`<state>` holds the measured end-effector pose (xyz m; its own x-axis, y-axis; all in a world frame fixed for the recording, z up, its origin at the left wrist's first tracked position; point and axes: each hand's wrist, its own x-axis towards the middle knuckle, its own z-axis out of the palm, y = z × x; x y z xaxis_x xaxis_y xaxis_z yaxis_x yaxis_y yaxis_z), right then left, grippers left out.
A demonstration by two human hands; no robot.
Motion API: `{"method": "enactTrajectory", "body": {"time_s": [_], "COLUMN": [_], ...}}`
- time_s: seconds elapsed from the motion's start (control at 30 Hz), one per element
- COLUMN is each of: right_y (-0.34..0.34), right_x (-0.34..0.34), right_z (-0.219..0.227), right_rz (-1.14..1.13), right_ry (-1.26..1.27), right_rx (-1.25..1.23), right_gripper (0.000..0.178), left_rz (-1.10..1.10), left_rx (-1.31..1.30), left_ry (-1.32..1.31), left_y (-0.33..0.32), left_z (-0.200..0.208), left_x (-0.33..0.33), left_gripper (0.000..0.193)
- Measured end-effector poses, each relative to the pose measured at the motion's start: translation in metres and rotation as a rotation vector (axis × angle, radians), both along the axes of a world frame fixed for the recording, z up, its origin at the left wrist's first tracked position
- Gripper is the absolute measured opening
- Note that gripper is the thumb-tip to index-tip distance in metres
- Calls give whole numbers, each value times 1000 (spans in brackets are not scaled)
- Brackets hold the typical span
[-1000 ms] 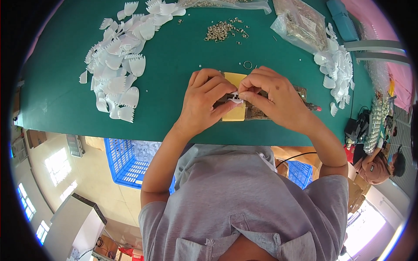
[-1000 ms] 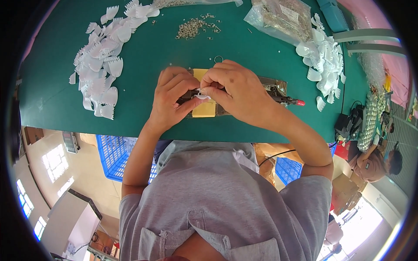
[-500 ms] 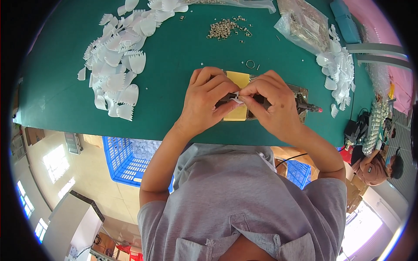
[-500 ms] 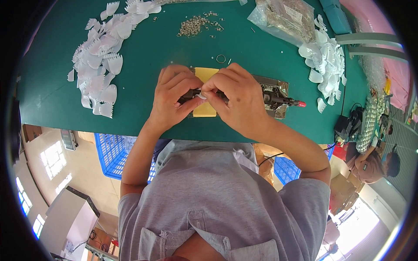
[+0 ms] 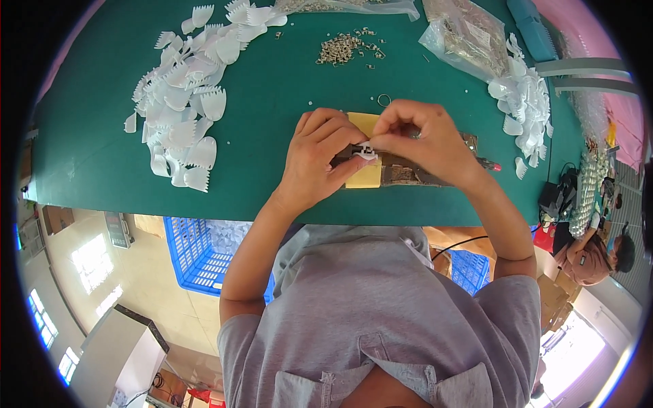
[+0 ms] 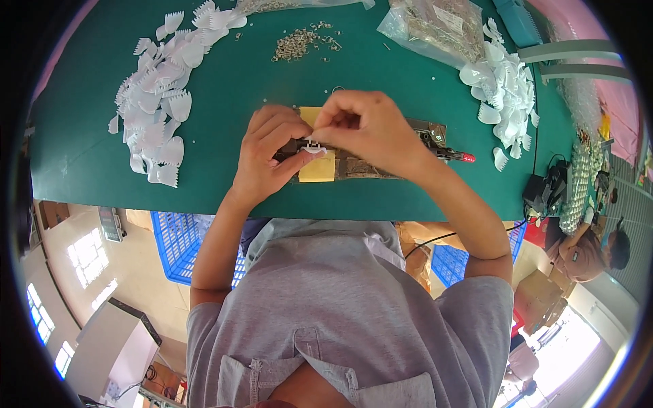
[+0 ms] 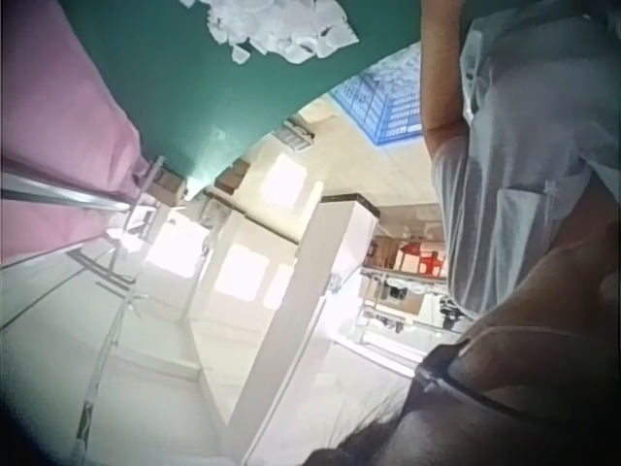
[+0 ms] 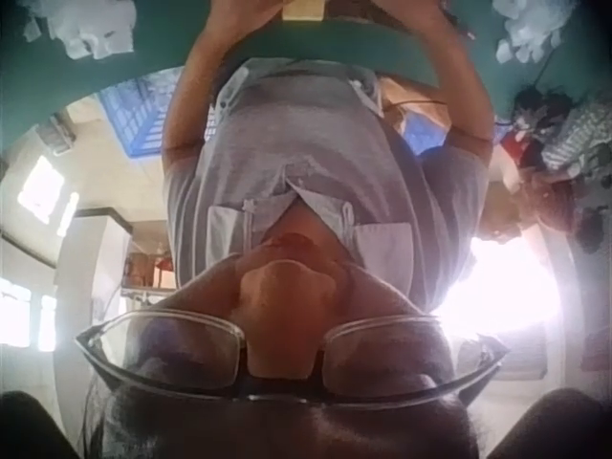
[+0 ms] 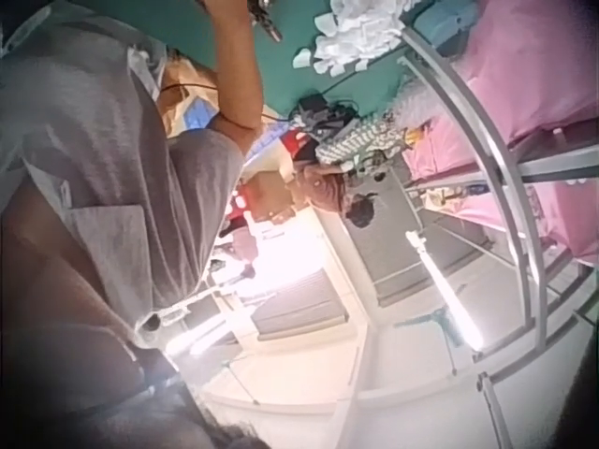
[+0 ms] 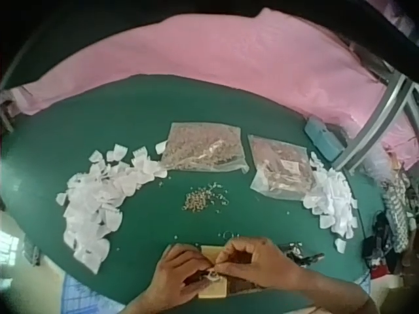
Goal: Assembling metal rings into white plastic components using a workbench fixture.
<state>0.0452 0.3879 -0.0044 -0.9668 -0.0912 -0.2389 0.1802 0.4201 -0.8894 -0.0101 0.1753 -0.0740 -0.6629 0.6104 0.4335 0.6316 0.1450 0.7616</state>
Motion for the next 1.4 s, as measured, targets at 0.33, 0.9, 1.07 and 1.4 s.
{"method": "enactTrajectory", "body": {"time_s": [0.33, 0.9, 1.07, 1.4], "right_y": [35, 58, 67, 38], "right_x": [8, -28, -39, -6], "right_z": [-5, -23, -30, 1], "right_rz": [-158, 132, 371, 138], "right_ry": [119, 247, 368, 363], "right_rx": [149, 506, 619, 219], "right_gripper": [10, 10, 13, 13], "left_rz": [-22, -43, -32, -37], "left_rx": [-7, -29, -25, -12], "left_ry": [-4, -24, -10, -16], "left_y": [-1, 1, 2, 1], "left_z": [2, 6, 5, 5], "left_x": [0, -2, -1, -2], "left_gripper": [29, 30, 31, 29]}}
